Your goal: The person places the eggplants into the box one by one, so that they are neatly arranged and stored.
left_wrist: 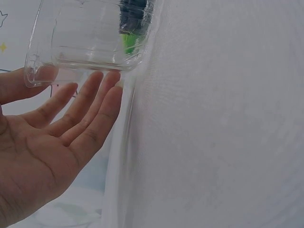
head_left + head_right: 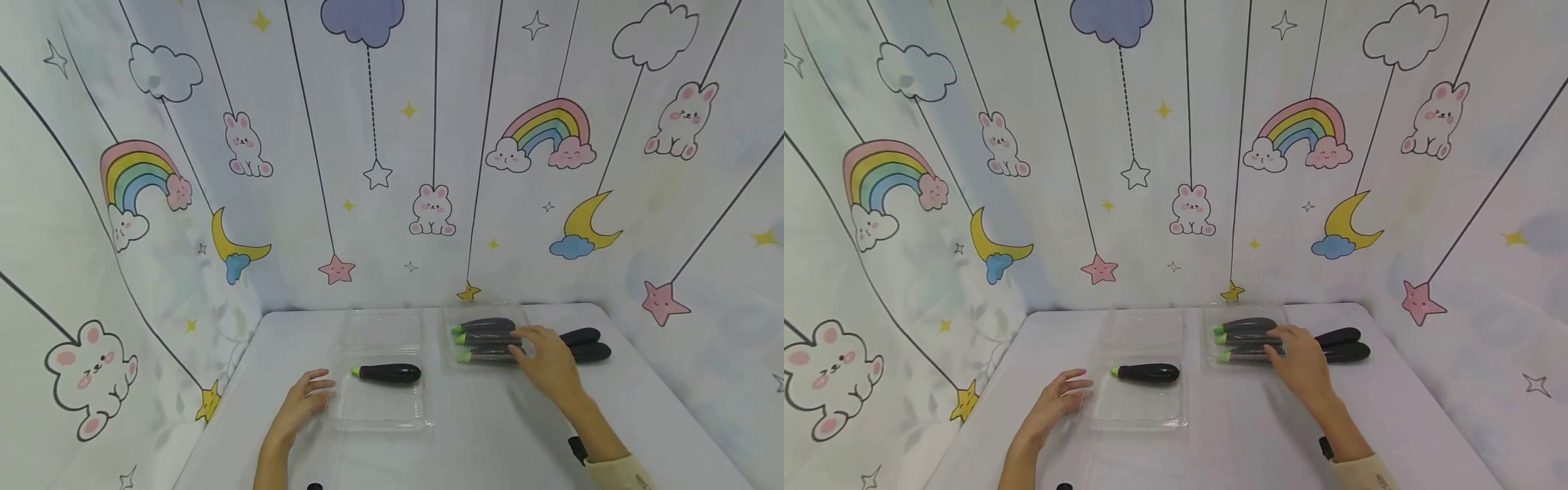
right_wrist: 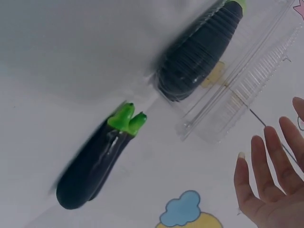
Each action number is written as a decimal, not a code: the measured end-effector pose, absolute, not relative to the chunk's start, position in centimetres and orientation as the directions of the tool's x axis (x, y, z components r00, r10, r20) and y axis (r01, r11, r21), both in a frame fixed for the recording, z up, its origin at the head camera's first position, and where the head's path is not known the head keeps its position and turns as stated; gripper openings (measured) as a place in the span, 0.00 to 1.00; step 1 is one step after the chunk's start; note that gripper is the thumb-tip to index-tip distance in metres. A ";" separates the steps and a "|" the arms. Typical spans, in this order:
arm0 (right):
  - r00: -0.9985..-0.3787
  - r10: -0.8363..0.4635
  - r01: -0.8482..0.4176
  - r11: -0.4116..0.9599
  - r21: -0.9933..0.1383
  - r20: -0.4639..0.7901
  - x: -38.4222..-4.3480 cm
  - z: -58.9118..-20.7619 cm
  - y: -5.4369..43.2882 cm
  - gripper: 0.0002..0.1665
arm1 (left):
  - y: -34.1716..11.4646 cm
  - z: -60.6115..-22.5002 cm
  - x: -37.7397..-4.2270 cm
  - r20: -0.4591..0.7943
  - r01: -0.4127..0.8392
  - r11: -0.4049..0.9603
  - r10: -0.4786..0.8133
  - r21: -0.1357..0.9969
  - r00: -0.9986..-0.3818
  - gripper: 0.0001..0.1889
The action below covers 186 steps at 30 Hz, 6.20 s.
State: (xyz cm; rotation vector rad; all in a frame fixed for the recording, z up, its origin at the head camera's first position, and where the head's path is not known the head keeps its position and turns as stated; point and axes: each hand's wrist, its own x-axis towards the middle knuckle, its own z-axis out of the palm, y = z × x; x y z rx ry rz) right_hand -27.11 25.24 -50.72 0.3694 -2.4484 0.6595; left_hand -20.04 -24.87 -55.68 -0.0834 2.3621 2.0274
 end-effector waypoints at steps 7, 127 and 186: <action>-0.794 -0.118 -0.384 0.857 -0.342 0.596 -27.3 -50.6 26.3 0.17 | -25.0 -55.8 -20.0 -0.050 -0.052 0.151 -0.019 0.987 -0.999 0.28; -0.853 -0.101 -0.231 0.953 -0.197 0.512 -29.2 -55.2 39.0 0.22 | -24.7 -55.5 -20.0 -0.069 -0.072 0.145 -0.027 0.987 -0.997 0.27; -0.768 -0.104 -0.368 0.879 -0.302 0.632 -25.3 -51.1 31.6 0.25 | -24.7 -55.9 -20.0 -0.067 -0.071 0.140 -0.037 0.988 -0.997 0.26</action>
